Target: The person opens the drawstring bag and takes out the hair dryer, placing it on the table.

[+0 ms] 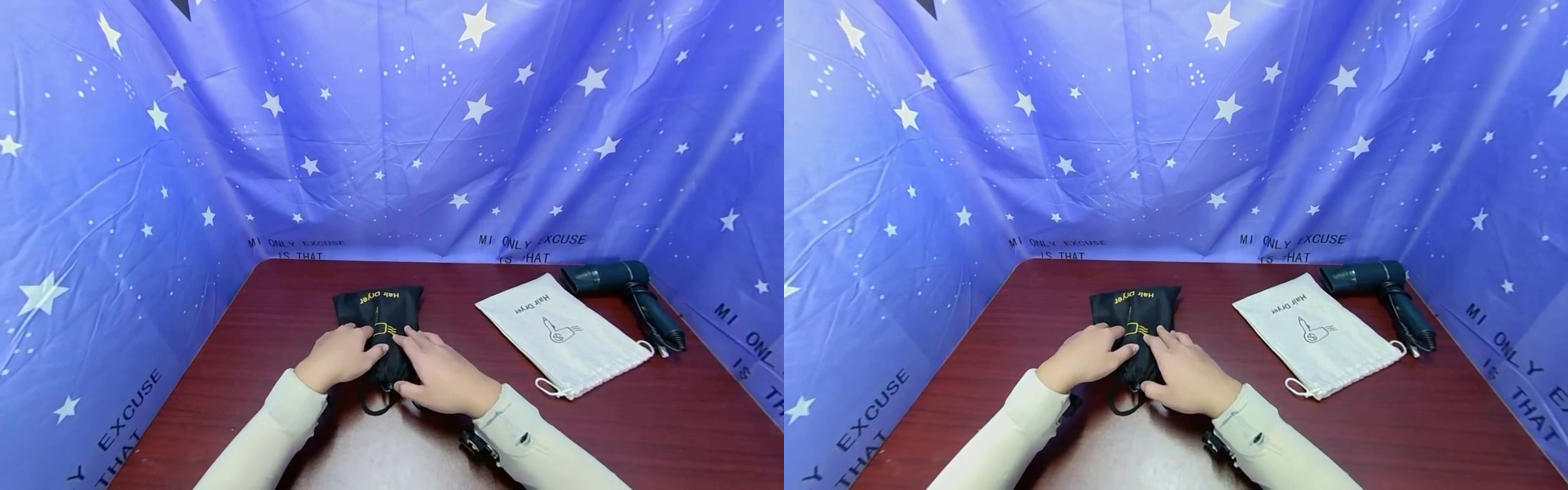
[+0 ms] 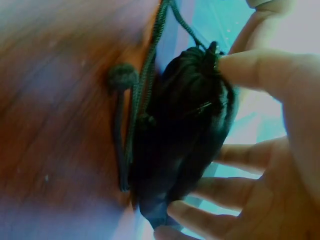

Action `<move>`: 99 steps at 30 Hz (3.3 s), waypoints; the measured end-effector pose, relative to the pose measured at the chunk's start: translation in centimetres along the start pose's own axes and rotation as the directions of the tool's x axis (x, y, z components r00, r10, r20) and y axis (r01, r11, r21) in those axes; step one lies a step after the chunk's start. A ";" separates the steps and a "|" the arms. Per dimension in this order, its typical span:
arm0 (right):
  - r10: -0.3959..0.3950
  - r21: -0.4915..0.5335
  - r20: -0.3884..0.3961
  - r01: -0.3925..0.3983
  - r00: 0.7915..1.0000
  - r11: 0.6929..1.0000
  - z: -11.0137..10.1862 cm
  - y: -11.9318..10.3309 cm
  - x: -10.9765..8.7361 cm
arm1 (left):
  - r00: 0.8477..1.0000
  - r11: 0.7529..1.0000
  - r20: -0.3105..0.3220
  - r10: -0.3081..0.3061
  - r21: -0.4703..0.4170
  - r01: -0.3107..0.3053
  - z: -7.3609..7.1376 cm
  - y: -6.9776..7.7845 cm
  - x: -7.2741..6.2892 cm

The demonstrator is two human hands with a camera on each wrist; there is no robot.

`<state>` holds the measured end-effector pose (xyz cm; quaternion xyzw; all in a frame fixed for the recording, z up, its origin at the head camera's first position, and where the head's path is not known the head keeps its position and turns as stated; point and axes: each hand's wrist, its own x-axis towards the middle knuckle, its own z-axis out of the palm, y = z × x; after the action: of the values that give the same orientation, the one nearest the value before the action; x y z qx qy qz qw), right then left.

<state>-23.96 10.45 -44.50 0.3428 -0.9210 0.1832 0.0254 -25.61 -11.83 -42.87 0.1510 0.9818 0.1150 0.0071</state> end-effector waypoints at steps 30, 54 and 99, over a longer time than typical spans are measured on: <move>-0.104 -0.202 -0.205 0.062 0.973 0.977 0.1 -0.1 -0.1 | 0.969 0.966 0.053 0.243 0.079 -0.247 -2.5 1.7 -2.5; -0.141 -0.183 -0.207 0.103 0.968 0.978 -0.2 0.0 0.2 | 0.958 0.938 -0.020 0.286 0.208 -0.276 -1.7 2.0 -2.2; -0.204 -0.098 -0.224 0.186 0.953 0.978 -0.4 0.1 0.3 | 0.937 0.930 -0.087 0.340 0.181 -0.320 -0.6 1.2 -1.3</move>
<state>-24.32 10.45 -44.15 0.4070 -0.8795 0.1838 0.1643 -24.03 -11.22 -41.99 0.3072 0.9472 0.0419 -0.0822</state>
